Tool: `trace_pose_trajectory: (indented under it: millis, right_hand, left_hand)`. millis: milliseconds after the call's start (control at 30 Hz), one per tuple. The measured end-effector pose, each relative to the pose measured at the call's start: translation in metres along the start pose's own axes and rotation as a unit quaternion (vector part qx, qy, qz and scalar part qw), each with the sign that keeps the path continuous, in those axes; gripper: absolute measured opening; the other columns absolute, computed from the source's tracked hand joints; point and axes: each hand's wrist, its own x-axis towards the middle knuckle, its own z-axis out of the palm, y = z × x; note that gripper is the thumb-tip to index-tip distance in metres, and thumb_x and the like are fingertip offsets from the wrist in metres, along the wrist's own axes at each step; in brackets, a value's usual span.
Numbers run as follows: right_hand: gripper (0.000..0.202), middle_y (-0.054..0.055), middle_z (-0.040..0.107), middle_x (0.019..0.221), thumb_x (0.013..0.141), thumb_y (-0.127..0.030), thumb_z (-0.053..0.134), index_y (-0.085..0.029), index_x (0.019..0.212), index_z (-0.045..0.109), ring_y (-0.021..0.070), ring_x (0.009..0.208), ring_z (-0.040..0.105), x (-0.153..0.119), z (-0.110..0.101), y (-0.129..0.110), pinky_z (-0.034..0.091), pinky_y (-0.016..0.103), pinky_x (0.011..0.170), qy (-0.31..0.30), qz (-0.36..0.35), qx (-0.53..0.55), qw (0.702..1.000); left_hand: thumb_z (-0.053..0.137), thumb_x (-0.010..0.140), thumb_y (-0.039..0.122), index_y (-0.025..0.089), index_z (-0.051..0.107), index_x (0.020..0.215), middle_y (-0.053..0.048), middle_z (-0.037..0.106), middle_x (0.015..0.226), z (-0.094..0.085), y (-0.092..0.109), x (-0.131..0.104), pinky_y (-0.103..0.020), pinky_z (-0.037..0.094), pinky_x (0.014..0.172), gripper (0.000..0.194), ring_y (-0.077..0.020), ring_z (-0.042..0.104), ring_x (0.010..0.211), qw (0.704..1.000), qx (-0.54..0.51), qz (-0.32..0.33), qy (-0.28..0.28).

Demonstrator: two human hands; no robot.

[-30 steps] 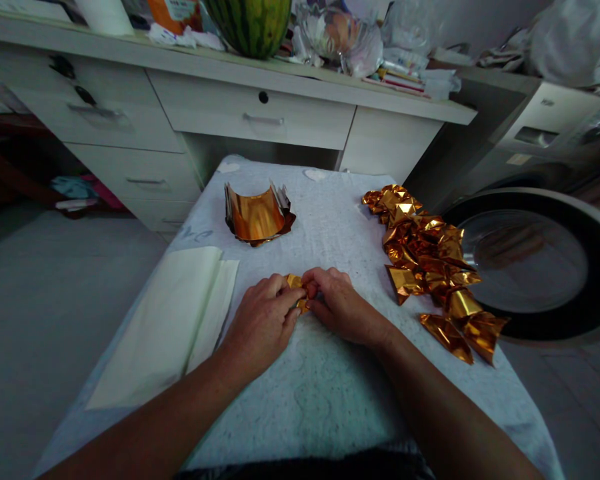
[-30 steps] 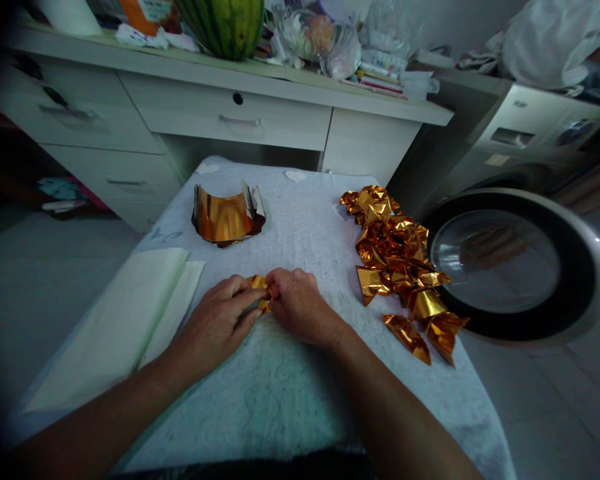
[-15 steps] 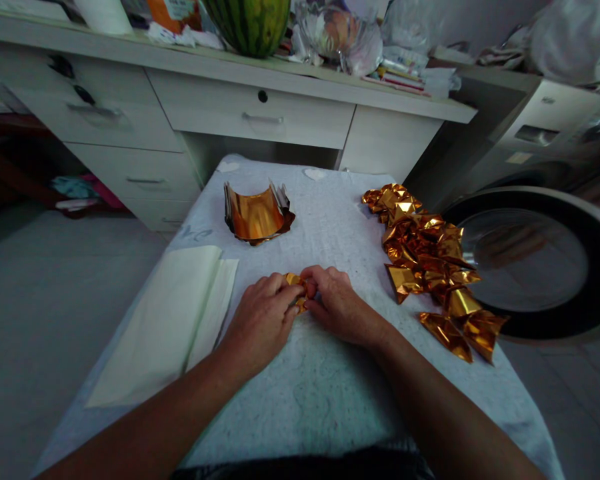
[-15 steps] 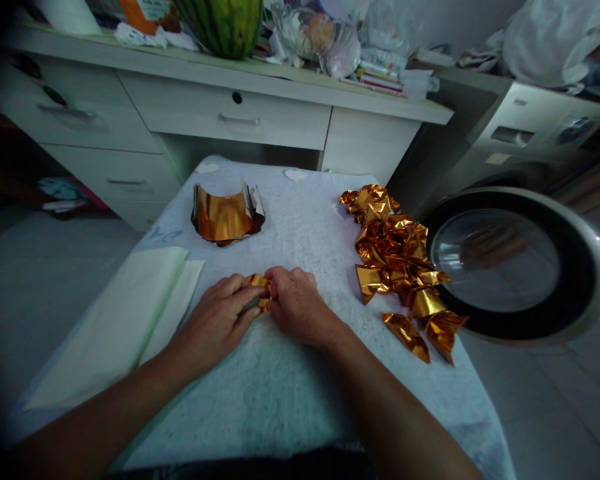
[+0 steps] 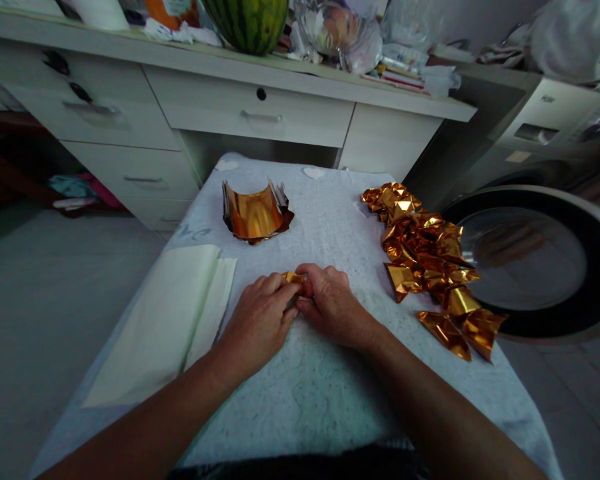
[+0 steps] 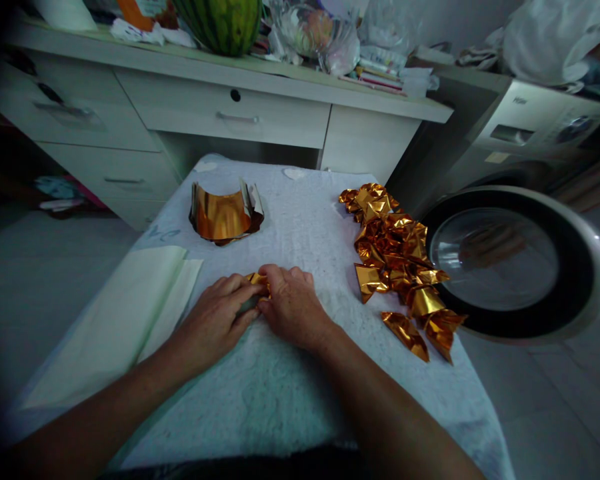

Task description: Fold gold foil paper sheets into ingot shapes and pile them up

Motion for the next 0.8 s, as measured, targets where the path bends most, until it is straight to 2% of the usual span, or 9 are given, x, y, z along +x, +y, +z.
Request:
trace_pose_trajectory:
  millis: [233,367,500,633,700,800]
  right_hand:
    - [0.063,0.007,0.060,0.111,0.085,-0.008,0.050,-0.027,0.143,0.034,0.0237,0.098,0.047,-0.001,-0.006,0.005,0.032,0.042,0.091,-0.048,-0.024,0.014,0.998]
    - [0.066,0.007,0.060,0.108,0.088,-0.007,0.044,-0.031,0.147,0.029,0.0230,0.096,0.046,-0.002,-0.009,0.009,0.033,0.042,0.089,-0.067,-0.030,0.016,0.997]
    - [0.064,0.007,0.061,0.106,0.088,-0.007,0.043,-0.030,0.147,0.028,0.0225,0.093,0.047,-0.004,-0.011,0.011,0.034,0.043,0.089,-0.065,-0.046,0.027,0.996]
    - [0.058,0.008,0.060,0.102,0.078,-0.001,0.044,-0.020,0.133,0.037,0.0229,0.096,0.048,-0.006,-0.013,0.009,0.036,0.042,0.090,-0.051,-0.037,0.047,0.997]
    - [0.046,0.006,0.059,0.100,0.074,-0.002,0.047,-0.018,0.117,0.044,0.0220,0.095,0.049,-0.006,-0.014,0.009,0.036,0.039,0.088,-0.041,-0.045,0.054,0.997]
    - [0.023,0.004,0.058,0.095,0.078,-0.011,0.054,-0.020,0.098,0.048,0.0201,0.090,0.048,-0.007,-0.015,0.010,0.035,0.036,0.085,-0.026,-0.076,0.040,0.996]
  left_hand:
    - [0.056,0.087,0.015,0.020,0.062,0.111,-0.007,0.057,0.103,-0.003,0.001,0.000,-0.042,0.047,0.087,0.025,-0.0243,0.053,0.098,1.000,-0.007,-0.012,-0.021]
    - [0.056,0.086,0.014,0.023,0.062,0.111,-0.006,0.057,0.101,-0.002,-0.001,-0.001,-0.040,0.047,0.086,0.027,-0.0236,0.053,0.098,1.000,-0.007,-0.005,-0.016]
    - [0.055,0.086,0.014,0.024,0.061,0.112,-0.005,0.057,0.103,-0.002,-0.003,-0.001,-0.041,0.046,0.086,0.029,-0.0238,0.053,0.098,1.000,-0.012,0.005,-0.017]
    - [0.053,0.087,0.013,0.024,0.061,0.114,-0.006,0.057,0.105,-0.003,-0.003,-0.002,-0.041,0.046,0.088,0.030,-0.0241,0.052,0.100,1.000,-0.021,0.012,-0.016]
    - [0.052,0.088,0.013,0.023,0.060,0.115,-0.006,0.057,0.105,-0.004,-0.002,-0.003,-0.041,0.046,0.087,0.030,-0.0242,0.052,0.100,1.000,-0.019,0.013,-0.018]
    - [0.052,0.088,0.013,0.022,0.060,0.114,-0.007,0.056,0.104,-0.006,-0.002,-0.003,-0.042,0.046,0.086,0.029,-0.0249,0.052,0.100,0.999,-0.019,0.014,-0.021]
